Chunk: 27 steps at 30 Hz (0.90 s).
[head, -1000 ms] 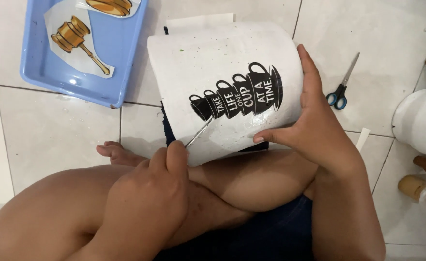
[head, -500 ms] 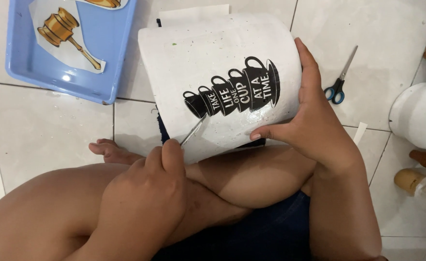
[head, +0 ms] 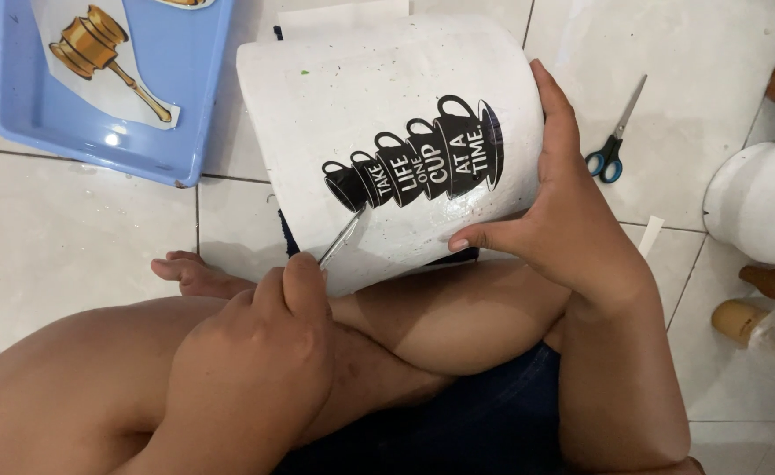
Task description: Applying a decorative decal to a white mug, including cutting the decal and smoothing it onto the surface.
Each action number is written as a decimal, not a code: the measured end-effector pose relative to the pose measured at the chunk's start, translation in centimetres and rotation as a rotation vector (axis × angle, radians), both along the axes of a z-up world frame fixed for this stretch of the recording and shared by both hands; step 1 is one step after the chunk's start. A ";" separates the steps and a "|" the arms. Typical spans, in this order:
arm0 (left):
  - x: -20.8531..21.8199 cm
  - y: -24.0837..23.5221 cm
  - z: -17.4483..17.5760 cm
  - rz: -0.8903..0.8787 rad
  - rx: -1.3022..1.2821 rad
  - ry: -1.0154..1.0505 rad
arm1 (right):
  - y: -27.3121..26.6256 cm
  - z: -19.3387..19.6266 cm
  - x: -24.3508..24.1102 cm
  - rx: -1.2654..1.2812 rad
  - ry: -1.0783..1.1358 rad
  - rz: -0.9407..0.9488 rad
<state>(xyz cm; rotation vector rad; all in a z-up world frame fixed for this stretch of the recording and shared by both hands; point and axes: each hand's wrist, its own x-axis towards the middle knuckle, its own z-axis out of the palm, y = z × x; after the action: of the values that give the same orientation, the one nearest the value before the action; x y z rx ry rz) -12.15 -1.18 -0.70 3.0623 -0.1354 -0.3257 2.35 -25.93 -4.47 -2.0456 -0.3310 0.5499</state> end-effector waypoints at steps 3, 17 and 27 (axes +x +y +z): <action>0.0 0.0 0.1 -0.015 0.036 -0.039 | 0.0 0.0 0.0 -0.008 0.001 -0.005; 0.1 -0.1 0.2 -0.004 0.043 -0.034 | 0.1 0.1 0.1 0.000 -0.008 0.008; -0.3 -0.2 0.1 0.005 0.047 -0.015 | 0.0 0.1 0.0 -0.003 -0.013 0.009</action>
<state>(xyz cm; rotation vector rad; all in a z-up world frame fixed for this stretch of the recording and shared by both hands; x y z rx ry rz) -12.45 -1.38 -0.61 3.1117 -0.1225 -0.3109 2.35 -25.92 -4.38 -2.0519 -0.3475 0.5430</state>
